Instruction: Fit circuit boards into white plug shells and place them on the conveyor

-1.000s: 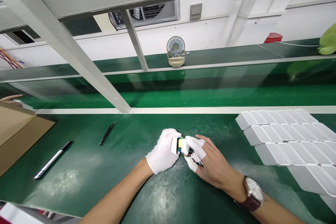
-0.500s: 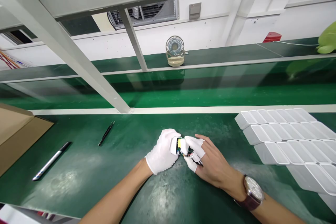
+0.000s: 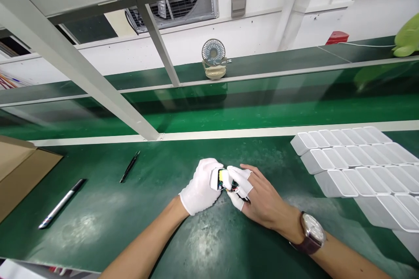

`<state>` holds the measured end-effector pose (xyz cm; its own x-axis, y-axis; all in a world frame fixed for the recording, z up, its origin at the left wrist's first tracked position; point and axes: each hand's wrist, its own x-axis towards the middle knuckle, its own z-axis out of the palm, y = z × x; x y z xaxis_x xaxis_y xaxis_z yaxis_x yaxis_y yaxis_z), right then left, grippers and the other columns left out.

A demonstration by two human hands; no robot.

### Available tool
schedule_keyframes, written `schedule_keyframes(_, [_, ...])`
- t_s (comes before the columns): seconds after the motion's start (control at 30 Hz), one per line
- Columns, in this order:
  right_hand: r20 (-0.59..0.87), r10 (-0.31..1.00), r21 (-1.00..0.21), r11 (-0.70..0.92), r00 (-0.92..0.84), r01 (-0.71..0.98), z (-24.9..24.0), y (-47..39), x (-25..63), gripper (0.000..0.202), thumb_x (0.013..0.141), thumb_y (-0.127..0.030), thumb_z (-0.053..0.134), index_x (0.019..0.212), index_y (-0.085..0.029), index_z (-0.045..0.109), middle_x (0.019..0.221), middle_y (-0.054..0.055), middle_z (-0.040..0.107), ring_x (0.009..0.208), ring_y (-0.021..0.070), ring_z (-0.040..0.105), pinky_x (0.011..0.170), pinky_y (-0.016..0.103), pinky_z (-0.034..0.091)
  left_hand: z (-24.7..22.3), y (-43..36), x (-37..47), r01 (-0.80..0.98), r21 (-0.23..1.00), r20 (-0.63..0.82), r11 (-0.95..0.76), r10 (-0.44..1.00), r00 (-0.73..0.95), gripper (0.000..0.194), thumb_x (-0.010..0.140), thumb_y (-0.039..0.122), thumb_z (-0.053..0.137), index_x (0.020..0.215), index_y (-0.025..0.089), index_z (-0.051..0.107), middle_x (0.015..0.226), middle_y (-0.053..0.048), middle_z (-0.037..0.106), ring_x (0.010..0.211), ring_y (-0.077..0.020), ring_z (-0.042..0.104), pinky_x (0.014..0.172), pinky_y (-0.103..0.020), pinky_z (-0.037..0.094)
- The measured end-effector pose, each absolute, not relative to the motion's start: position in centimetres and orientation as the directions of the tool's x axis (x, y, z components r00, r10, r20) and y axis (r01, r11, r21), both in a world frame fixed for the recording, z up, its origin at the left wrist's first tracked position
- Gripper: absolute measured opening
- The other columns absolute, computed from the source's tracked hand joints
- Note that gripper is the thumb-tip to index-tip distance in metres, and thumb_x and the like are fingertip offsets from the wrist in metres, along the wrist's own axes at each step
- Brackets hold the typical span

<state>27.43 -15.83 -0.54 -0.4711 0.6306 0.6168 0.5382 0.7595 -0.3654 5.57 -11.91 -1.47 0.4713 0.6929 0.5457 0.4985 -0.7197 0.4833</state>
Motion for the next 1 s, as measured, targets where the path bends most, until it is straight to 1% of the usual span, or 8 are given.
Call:
schedule_keyframes(0.23, [0.594,0.658,-0.38,0.737,-0.463,0.56,-0.9,-15.9,27.2,0.064,0.092,-0.016,0.062,0.15,-0.015,0.035,0.11,0.013,0.069,0.106,0.026,0.066,0.112,0.056,0.044,-1.1,-12.7,6.6,0.534,0.514,0.469,-0.672,0.741,0.481,0.061,0.075,0.012,0.067,0.132,0.02,0.045,0.113,-0.012,0.055,0.106,-0.026,0.059,0.086,-0.042,0.056])
schedule_keyframes(0.33, [0.585,0.699,-0.467,0.705,-0.412,0.533,-0.6,-15.9,27.5,0.066,0.092,-0.027,0.067,0.149,-0.017,0.036,0.11,0.013,0.068,0.104,0.0287,0.066,0.105,0.057,0.049,-0.9,-12.6,6.4,0.556,0.442,0.472,-0.704,0.709,0.523,0.071,0.077,0.019,0.071,0.141,0.022,0.042,0.121,-0.014,0.056,0.115,-0.0303,0.057,0.094,-0.05,0.052])
schedule_keyframes(0.4, [0.562,0.743,-0.57,0.667,-0.363,0.48,-0.2,-15.9,27.9,0.064,0.093,-0.032,0.065,0.149,-0.018,0.037,0.115,0.014,0.067,0.109,0.0298,0.064,0.097,0.053,0.055,-0.5,-12.4,5.9,0.584,0.424,0.452,-0.692,0.72,0.526,0.066,0.078,0.025,0.075,0.139,0.025,0.049,0.12,-0.012,0.06,0.114,-0.0313,0.057,0.096,-0.053,0.048])
schedule_keyframes(0.57, [0.503,0.829,-0.736,0.559,-0.246,0.381,-0.3,-15.6,28.4,0.04,0.101,-0.02,0.048,0.141,-0.025,0.051,0.117,0.01,0.067,0.11,0.0238,0.064,0.093,0.043,0.057,0.3,-12.1,5.0,0.44,0.779,0.224,-0.447,0.853,0.471,0.031,0.086,0.029,0.072,0.115,0.024,0.067,0.113,-0.007,0.068,0.104,-0.0226,0.064,0.09,-0.04,0.054])
schedule_keyframes(0.67, [0.549,0.795,-0.691,0.605,-0.257,0.396,-1.1,-15.1,28.1,0.042,0.099,-0.017,0.053,0.14,-0.025,0.053,0.124,0.011,0.065,0.118,0.025,0.061,0.1,0.044,0.054,0.5,-12.4,5.0,0.348,0.911,0.057,-0.221,0.903,0.425,0.035,0.08,0.034,0.078,0.113,0.022,0.068,0.115,-0.007,0.068,0.101,-0.0221,0.067,0.089,-0.037,0.055])
schedule_keyframes(0.8, [0.596,0.676,-0.532,0.736,-0.432,0.418,-1.5,-14.9,27.6,0.05,0.097,-0.014,0.057,0.146,-0.022,0.047,0.134,0.015,0.058,0.126,0.0272,0.057,0.106,0.048,0.052,1.0,-12.7,5.2,0.283,0.952,0.005,-0.12,0.926,0.377,0.07,0.07,0.033,0.086,0.133,0.023,0.056,0.121,-0.009,0.067,0.1,-0.023,0.067,0.09,-0.039,0.055])
schedule_keyframes(0.9, [0.587,0.621,-0.425,0.782,-0.519,0.456,-1.4,-15.0,27.5,0.05,0.096,-0.013,0.059,0.145,-0.021,0.048,0.136,0.017,0.055,0.124,0.028,0.058,0.102,0.048,0.054,1.5,-12.8,5.1,0.245,0.958,0.056,-0.147,0.938,0.343,0.065,0.075,0.031,0.082,0.134,0.025,0.054,0.118,-0.008,0.067,0.099,-0.0221,0.066,0.09,-0.04,0.054])
schedule_keyframes(1.0, [0.543,0.617,-0.396,0.787,-0.57,0.474,-1.4,-15.0,27.7,0.049,0.096,-0.011,0.057,0.143,-0.023,0.049,0.138,0.018,0.053,0.123,0.0278,0.058,0.098,0.046,0.057,1.7,-12.7,4.8,0.244,0.955,0.088,-0.167,0.948,0.305,0.06,0.075,0.027,0.082,0.13,0.025,0.058,0.105,-0.005,0.067,0.092,-0.0202,0.064,0.085,-0.036,0.053])
